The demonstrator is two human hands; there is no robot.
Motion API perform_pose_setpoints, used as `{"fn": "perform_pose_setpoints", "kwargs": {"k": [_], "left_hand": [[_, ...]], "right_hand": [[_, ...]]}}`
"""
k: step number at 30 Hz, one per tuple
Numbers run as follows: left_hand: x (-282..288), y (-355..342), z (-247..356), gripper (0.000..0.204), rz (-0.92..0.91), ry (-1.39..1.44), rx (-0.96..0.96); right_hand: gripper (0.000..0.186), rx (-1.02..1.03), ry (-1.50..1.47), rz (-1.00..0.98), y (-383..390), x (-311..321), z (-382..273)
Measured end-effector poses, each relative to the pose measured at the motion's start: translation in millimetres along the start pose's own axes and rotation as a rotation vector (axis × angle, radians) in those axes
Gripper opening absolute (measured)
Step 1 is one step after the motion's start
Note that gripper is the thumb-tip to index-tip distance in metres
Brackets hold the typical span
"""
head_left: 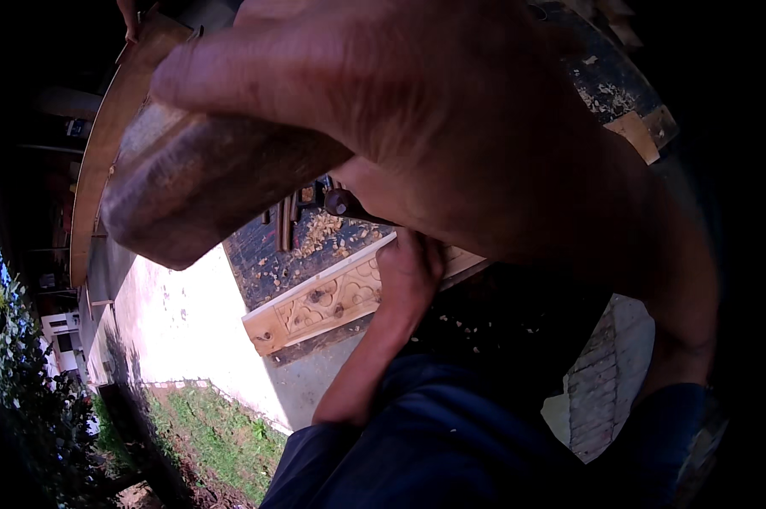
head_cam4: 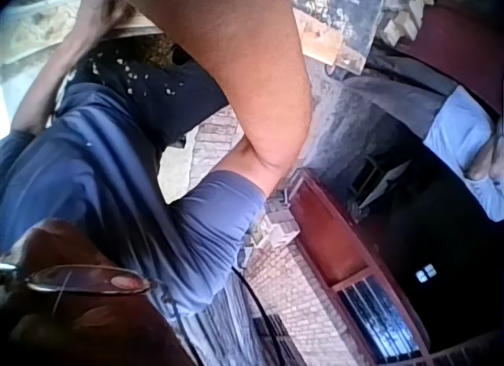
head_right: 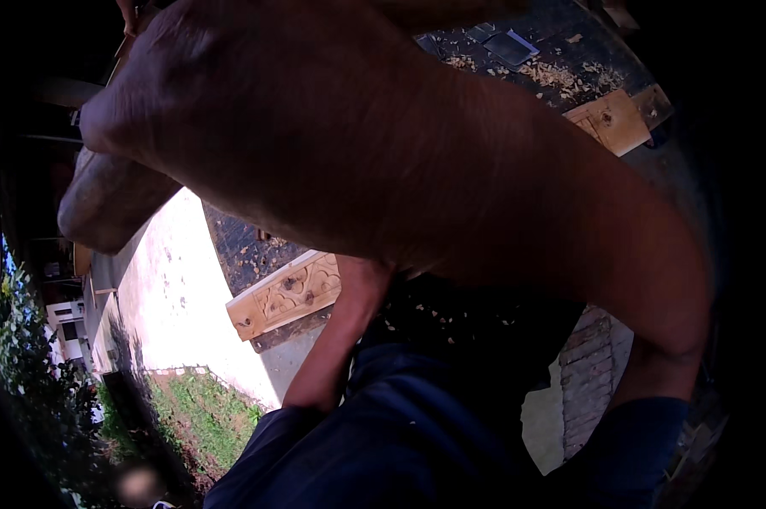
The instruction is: The person carves decorative patterns into a wooden plank using a hammer and various chisels on a workbench.
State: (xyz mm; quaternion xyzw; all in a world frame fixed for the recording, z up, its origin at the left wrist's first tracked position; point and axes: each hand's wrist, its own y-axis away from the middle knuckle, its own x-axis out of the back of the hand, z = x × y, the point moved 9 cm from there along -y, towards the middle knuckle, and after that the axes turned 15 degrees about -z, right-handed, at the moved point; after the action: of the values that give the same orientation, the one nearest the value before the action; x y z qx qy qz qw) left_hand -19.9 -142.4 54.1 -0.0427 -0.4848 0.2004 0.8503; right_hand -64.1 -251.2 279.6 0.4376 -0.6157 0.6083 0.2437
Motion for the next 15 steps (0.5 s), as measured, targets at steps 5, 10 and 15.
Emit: {"fn": "perform_pose_setpoints", "kwargs": {"k": [5, 10, 15], "left_hand": [[-2, -6, -12, 0.024, -0.054, 0.296, 0.156], [-3, 13, -72, 0.022, 0.270, 1.107, 0.310], [-19, 22, -71, 0.028, 0.262, 1.094, 0.323]], "right_hand": [[0.062, -0.093, -0.056, 0.029, 11, 9, 17], [0.066, -0.220, -0.134, 0.060, 45, 2, 38], [0.081, -0.310, -0.143, -0.093, 56, -34, 45]]}}
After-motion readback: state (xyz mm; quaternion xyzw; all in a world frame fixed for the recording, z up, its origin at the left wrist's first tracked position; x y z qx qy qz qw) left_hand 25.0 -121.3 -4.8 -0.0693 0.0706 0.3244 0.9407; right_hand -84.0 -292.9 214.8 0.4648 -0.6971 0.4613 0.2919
